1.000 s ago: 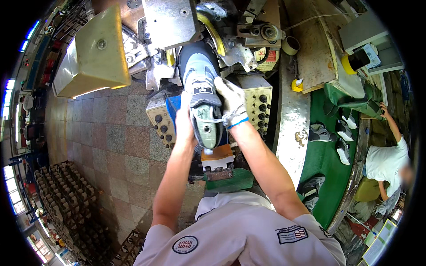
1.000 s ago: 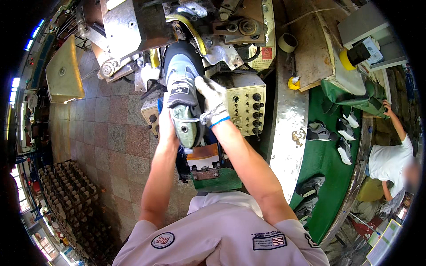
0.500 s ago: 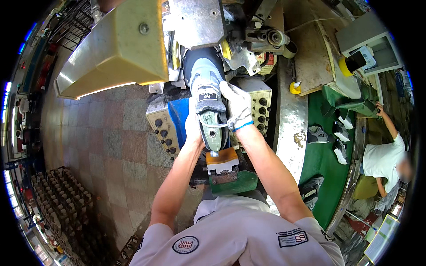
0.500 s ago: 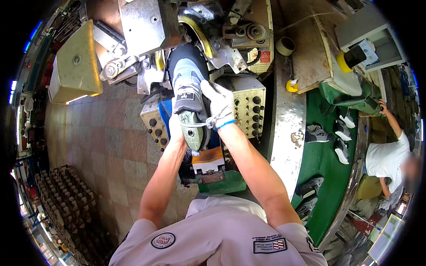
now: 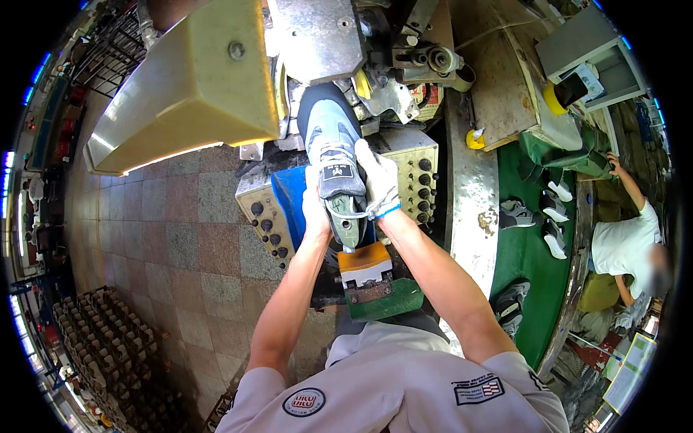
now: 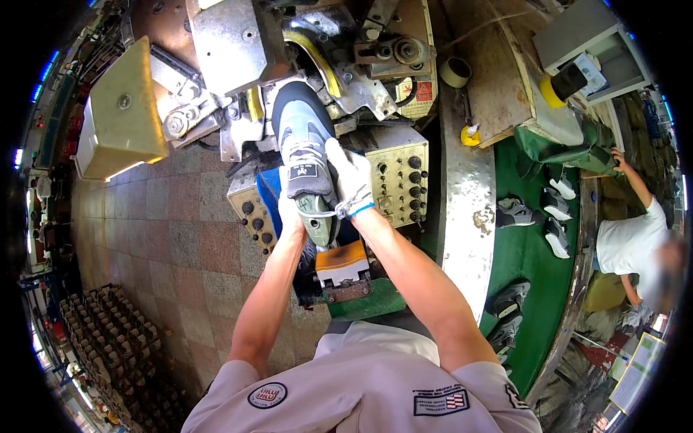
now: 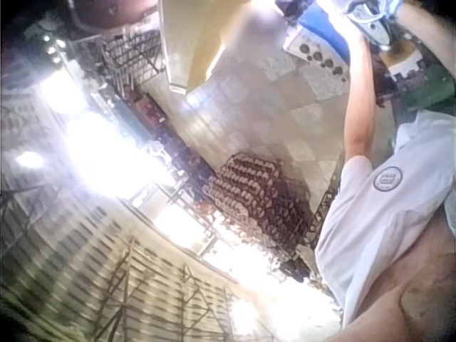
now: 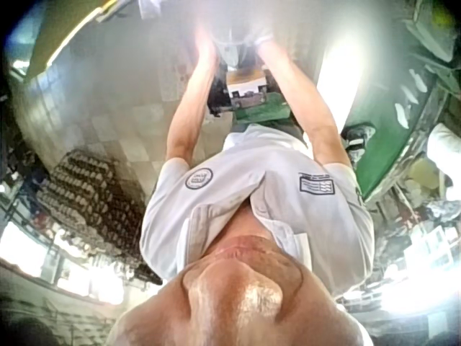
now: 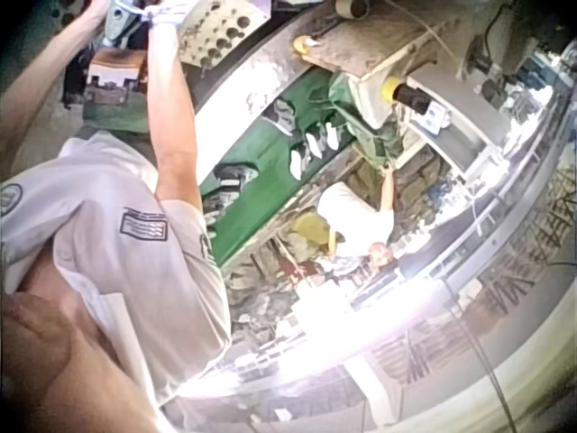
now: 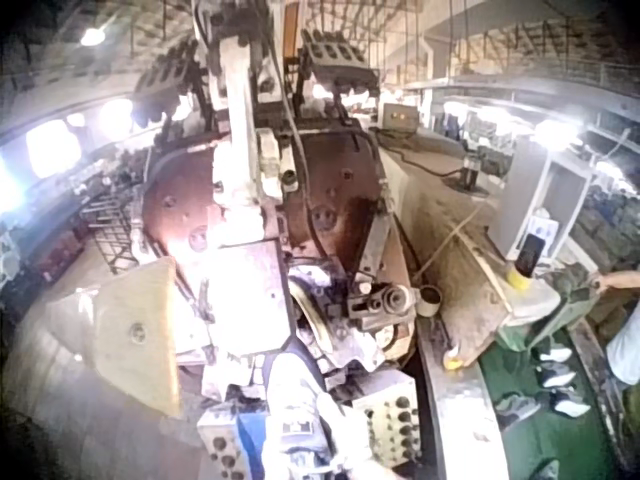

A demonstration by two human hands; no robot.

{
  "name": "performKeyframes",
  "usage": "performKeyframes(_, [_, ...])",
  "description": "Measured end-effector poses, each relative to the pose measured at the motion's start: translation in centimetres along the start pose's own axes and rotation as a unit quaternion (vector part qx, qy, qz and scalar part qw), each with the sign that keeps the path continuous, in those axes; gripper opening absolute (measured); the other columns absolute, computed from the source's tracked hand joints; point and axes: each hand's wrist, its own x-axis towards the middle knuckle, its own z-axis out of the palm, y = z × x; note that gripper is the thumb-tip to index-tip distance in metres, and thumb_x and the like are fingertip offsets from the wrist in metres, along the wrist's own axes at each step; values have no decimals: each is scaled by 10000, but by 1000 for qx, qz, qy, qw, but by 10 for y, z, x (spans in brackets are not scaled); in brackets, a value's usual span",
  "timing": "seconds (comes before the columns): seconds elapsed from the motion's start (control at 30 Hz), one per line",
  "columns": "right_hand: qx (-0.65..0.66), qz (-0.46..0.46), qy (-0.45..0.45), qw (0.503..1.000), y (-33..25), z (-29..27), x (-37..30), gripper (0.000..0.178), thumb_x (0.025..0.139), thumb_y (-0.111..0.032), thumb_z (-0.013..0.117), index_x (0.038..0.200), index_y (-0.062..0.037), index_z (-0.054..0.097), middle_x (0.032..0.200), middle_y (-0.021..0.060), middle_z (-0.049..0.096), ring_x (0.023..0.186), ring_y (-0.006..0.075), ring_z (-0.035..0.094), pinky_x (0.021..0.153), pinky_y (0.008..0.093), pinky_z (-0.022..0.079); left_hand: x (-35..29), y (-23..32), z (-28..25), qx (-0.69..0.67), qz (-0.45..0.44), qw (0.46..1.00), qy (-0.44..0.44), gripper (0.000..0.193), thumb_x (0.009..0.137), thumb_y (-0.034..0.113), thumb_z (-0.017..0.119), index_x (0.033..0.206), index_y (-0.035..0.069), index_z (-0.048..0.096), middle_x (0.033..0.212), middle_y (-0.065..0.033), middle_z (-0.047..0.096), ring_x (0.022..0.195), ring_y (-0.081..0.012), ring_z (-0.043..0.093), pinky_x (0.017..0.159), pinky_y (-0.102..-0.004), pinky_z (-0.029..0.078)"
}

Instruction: The person places shoes onto a lasting machine, operates the machine by hand to secure the shoe, and then removes the shaped shoes and places them on a conveyor belt.

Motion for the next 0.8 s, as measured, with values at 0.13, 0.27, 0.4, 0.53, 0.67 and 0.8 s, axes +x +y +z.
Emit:
performKeyframes(0.13, [11,5,-7,1000,1,2,0,376,977,-355,679,933,13,741,874,24,700,752,94,591,690,271,495,6,-8,-12,28,1,1000,5,582,1064,546,368,1219,48,628,1064,-82,699,950,-203,681,854,-351,554])
performKeyframes(0.27, [-14,15,-17,1000,-1,-16,4,359,975,-367,683,912,-18,734,859,1,675,742,91,566,682,266,480,-7,-3,6,64,6,998,16,686,1056,582,373,1156,-17,690,1033,-82,714,900,-158,649,829,-320,525])
performKeyframes(0.4, [-141,-97,-2,985,10,-49,3,335,979,-348,670,1017,-18,717,938,25,682,790,130,607,713,259,488,-16,6,-22,210,10,977,45,682,1020,566,486,1202,-70,654,1041,-117,719,921,-179,667,849,-314,526])
performKeyframes(0.53, [27,-43,-58,997,-35,-110,-63,431,1053,-247,436,1333,65,537,1225,212,653,1006,326,700,870,389,580,-73,-29,-102,414,104,877,220,581,924,305,715,1313,-100,565,1163,-219,698,1016,-209,686,884,-358,543])
performKeyframes(0.67, [27,-43,22,998,-46,-194,-142,488,1064,-241,372,1396,112,430,1320,286,578,1096,386,664,883,451,586,-120,-92,-122,514,50,825,230,797,810,315,798,1398,-108,465,1300,-328,597,1224,-423,588,1058,-418,442])
performKeyframes(0.8, [-89,29,148,985,-40,-225,-199,701,1017,-437,538,1420,119,398,1362,318,533,1136,397,637,891,469,550,-97,-135,-142,630,119,741,200,940,761,403,819,1441,-83,389,1369,-295,550,1263,-431,543,1056,-472,440])
